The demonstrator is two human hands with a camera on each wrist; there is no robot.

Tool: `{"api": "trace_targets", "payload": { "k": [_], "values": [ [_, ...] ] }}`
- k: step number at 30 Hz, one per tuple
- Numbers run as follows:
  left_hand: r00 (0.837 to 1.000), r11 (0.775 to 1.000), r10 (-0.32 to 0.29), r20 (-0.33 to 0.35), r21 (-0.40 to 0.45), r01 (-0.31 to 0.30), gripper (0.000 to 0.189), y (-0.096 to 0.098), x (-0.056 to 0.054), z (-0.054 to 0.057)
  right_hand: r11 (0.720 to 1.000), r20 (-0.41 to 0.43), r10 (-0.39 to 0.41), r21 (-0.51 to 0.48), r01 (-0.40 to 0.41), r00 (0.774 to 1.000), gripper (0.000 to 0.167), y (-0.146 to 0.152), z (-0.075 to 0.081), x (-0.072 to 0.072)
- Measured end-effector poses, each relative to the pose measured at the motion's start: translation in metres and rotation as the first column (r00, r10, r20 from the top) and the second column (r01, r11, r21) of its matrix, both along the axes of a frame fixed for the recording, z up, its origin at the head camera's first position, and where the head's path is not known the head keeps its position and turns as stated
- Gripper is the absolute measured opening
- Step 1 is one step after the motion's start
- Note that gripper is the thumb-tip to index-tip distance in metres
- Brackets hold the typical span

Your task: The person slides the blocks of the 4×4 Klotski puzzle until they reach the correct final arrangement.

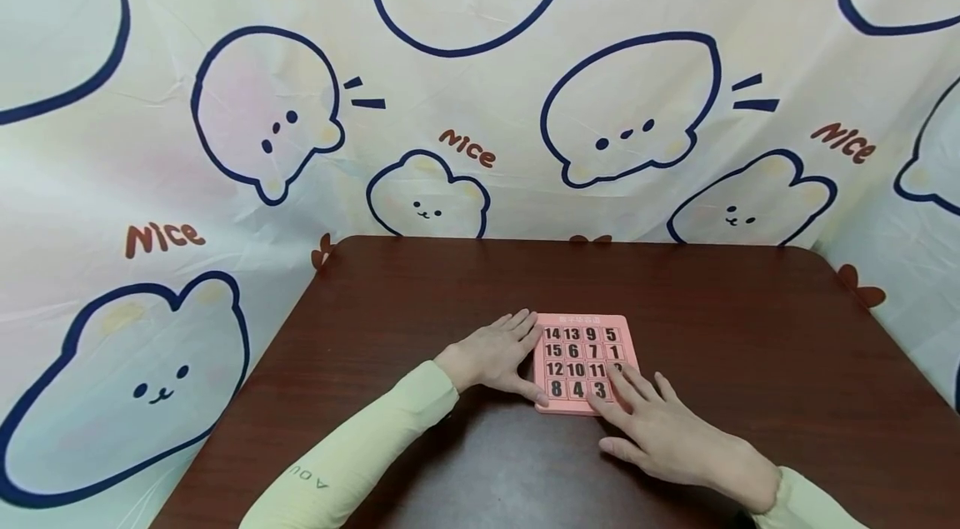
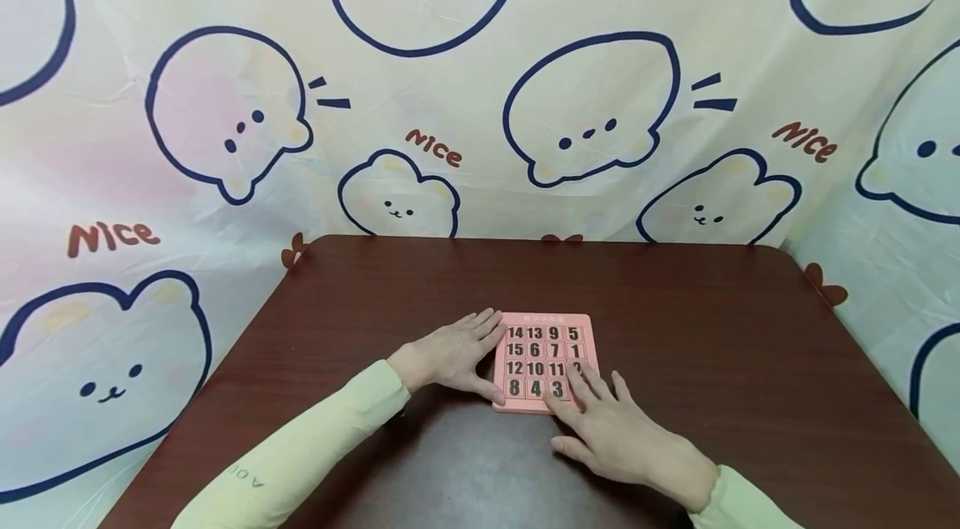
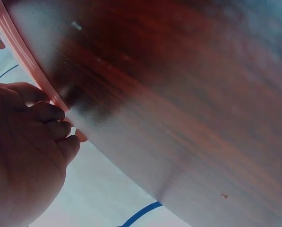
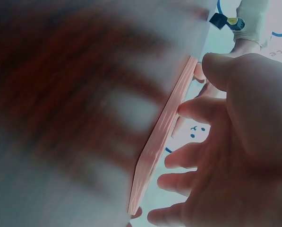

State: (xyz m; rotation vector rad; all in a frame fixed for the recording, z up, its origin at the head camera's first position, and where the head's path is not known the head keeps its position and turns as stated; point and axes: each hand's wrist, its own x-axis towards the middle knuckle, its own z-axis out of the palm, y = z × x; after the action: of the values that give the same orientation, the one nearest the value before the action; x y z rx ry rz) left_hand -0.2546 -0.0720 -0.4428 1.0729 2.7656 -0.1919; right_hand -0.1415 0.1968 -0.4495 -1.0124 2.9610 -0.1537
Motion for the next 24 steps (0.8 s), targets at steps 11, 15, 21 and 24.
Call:
{"api": "trace_targets", "payload": {
  "k": [11,15,21,24],
  "values": [
    [1.000,1.000,0.010,0.010,0.011,-0.010,0.120,0.001,0.000,-0.002,0.998,-0.015,-0.057,-0.007,0.057,0.998,0.058,0.016,-0.001,0.003],
    [1.000,1.000,0.009,0.008,0.014,-0.009,0.120,0.001,0.000,-0.001,0.997,-0.014,-0.075,-0.018,0.074,0.997,0.057,0.022,-0.001,0.003],
    [1.000,1.000,0.015,0.016,0.021,-0.016,0.120,0.000,0.000,0.000,0.992,0.043,-0.127,-0.024,0.128,0.991,0.057,0.029,0.001,0.003],
    [1.000,1.000,0.014,0.018,0.022,-0.015,0.120,0.000,0.000,0.000,0.991,0.033,-0.135,-0.020,0.136,0.990,0.056,0.033,0.002,0.003]
  ]
}}
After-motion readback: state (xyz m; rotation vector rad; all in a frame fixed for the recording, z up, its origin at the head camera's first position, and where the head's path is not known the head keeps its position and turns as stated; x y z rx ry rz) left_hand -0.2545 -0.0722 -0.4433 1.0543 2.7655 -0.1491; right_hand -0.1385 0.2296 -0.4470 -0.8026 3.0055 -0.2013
